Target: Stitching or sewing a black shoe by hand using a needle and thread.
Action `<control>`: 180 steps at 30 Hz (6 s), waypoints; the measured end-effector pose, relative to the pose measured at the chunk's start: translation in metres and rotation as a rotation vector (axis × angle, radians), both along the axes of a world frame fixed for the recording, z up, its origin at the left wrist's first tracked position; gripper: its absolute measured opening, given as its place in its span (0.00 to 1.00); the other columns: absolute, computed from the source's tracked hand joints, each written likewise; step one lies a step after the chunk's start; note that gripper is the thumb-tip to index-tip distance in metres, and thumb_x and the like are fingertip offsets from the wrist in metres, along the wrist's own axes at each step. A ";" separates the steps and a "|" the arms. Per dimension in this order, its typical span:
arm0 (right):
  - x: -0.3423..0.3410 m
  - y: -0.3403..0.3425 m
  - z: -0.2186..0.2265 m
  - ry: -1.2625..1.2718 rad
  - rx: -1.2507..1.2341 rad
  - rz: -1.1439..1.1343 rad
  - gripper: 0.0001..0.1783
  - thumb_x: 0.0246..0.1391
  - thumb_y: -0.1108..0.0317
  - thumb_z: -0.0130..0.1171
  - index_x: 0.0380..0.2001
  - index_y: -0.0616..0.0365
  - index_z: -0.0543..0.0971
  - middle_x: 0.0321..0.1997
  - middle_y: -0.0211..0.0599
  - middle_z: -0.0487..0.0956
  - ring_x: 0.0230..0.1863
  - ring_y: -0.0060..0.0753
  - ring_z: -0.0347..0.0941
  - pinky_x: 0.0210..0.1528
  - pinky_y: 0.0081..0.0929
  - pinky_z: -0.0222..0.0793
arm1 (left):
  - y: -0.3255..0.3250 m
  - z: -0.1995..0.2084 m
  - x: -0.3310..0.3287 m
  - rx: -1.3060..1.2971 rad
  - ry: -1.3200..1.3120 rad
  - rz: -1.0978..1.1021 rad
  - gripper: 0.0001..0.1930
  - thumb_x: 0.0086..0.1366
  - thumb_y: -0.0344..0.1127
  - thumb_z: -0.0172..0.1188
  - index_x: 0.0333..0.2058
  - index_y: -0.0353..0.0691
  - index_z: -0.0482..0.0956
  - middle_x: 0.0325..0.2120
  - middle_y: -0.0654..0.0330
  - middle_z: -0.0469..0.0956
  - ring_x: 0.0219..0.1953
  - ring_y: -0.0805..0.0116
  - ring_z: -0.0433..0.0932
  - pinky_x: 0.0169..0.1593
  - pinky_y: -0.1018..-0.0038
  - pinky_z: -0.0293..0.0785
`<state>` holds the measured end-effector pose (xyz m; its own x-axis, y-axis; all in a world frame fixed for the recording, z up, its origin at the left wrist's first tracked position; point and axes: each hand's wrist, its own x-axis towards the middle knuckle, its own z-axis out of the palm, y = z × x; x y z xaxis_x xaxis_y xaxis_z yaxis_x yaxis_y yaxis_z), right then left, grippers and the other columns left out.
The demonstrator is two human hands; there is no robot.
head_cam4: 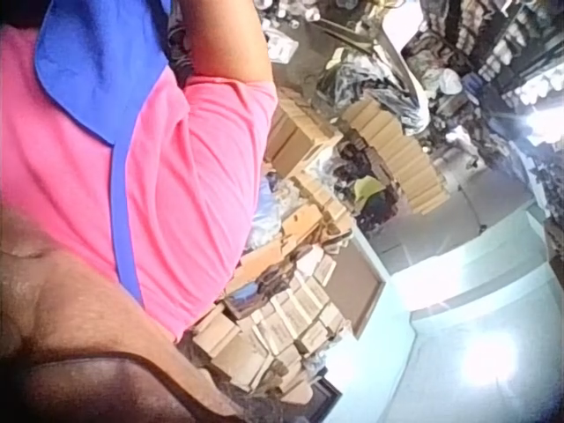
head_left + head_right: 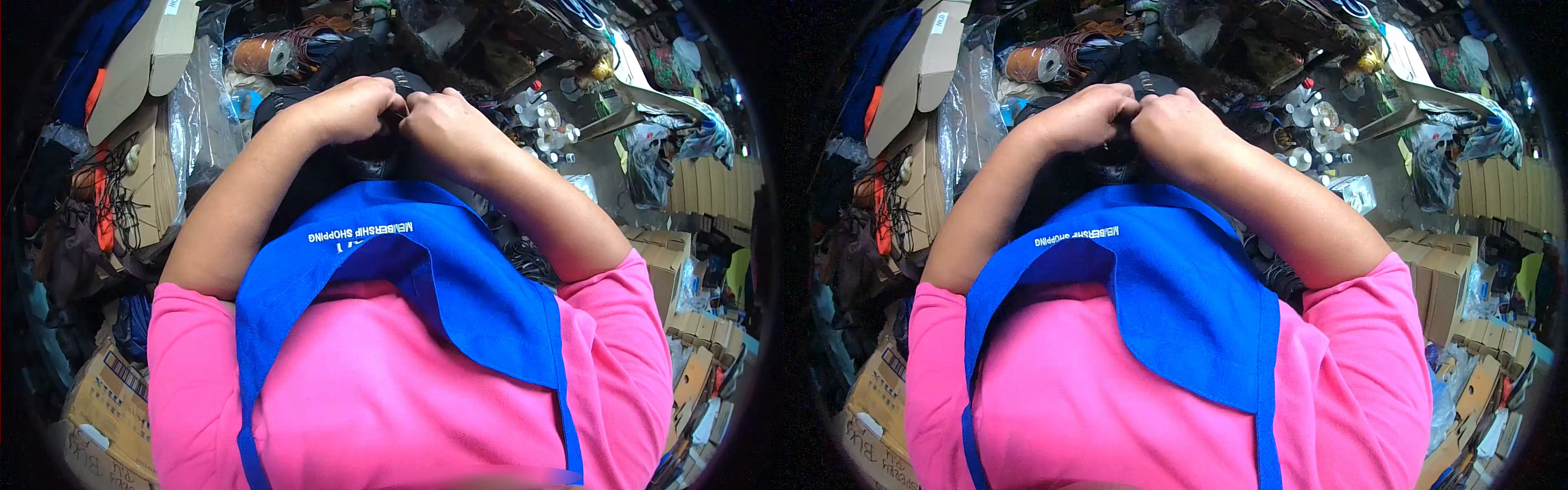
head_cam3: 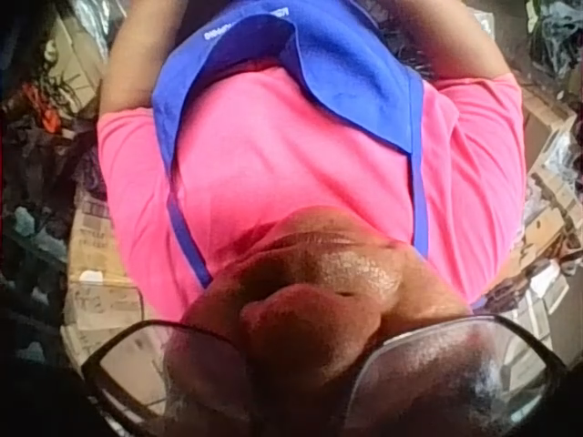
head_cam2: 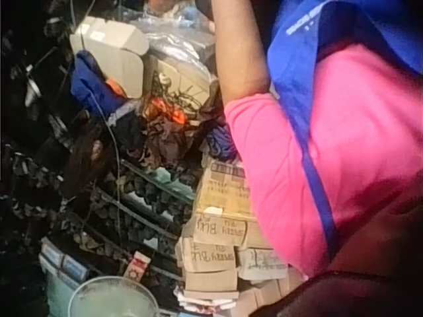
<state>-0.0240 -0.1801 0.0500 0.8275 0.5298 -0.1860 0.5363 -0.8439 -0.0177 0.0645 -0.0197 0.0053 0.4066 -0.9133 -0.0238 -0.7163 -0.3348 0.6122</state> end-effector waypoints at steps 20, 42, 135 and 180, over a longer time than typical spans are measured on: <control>-0.008 -0.057 -0.058 0.444 1.006 -0.559 0.18 0.50 0.62 0.65 0.41 0.58 0.74 0.37 0.32 0.72 0.41 0.21 0.66 0.43 0.21 0.64 | 0.067 0.006 -0.052 -0.003 0.010 0.420 0.19 0.55 0.36 0.63 0.45 0.38 0.73 0.37 0.50 0.77 0.45 0.51 0.75 0.48 0.64 0.71; -0.048 -0.079 -0.048 0.029 0.365 -0.244 0.15 0.55 0.59 0.53 0.20 0.55 0.71 0.17 0.39 0.73 0.25 0.47 0.71 0.38 0.38 0.59 | 0.081 -0.003 0.017 -1.017 1.490 0.734 0.21 0.70 0.43 0.46 0.16 0.50 0.59 0.10 0.73 0.49 0.12 0.79 0.48 0.26 0.78 0.52; -0.017 -0.043 -0.019 -0.028 0.472 -0.147 0.12 0.42 0.69 0.61 0.35 0.45 0.83 0.30 0.33 0.76 0.38 0.37 0.73 0.45 0.37 0.62 | -0.006 0.005 0.014 -0.069 0.604 -0.015 0.14 0.54 0.26 0.59 0.41 0.37 0.78 0.37 0.62 0.80 0.42 0.72 0.75 0.51 0.73 0.69; -0.044 -0.036 -0.054 0.038 0.675 -0.381 0.18 0.48 0.72 0.59 0.44 0.44 0.81 0.29 0.33 0.71 0.34 0.36 0.68 0.42 0.31 0.62 | 0.036 -0.015 -0.062 -0.392 0.031 0.566 0.09 0.50 0.26 0.63 0.32 0.44 0.83 0.22 0.62 0.68 0.31 0.67 0.71 0.35 0.73 0.66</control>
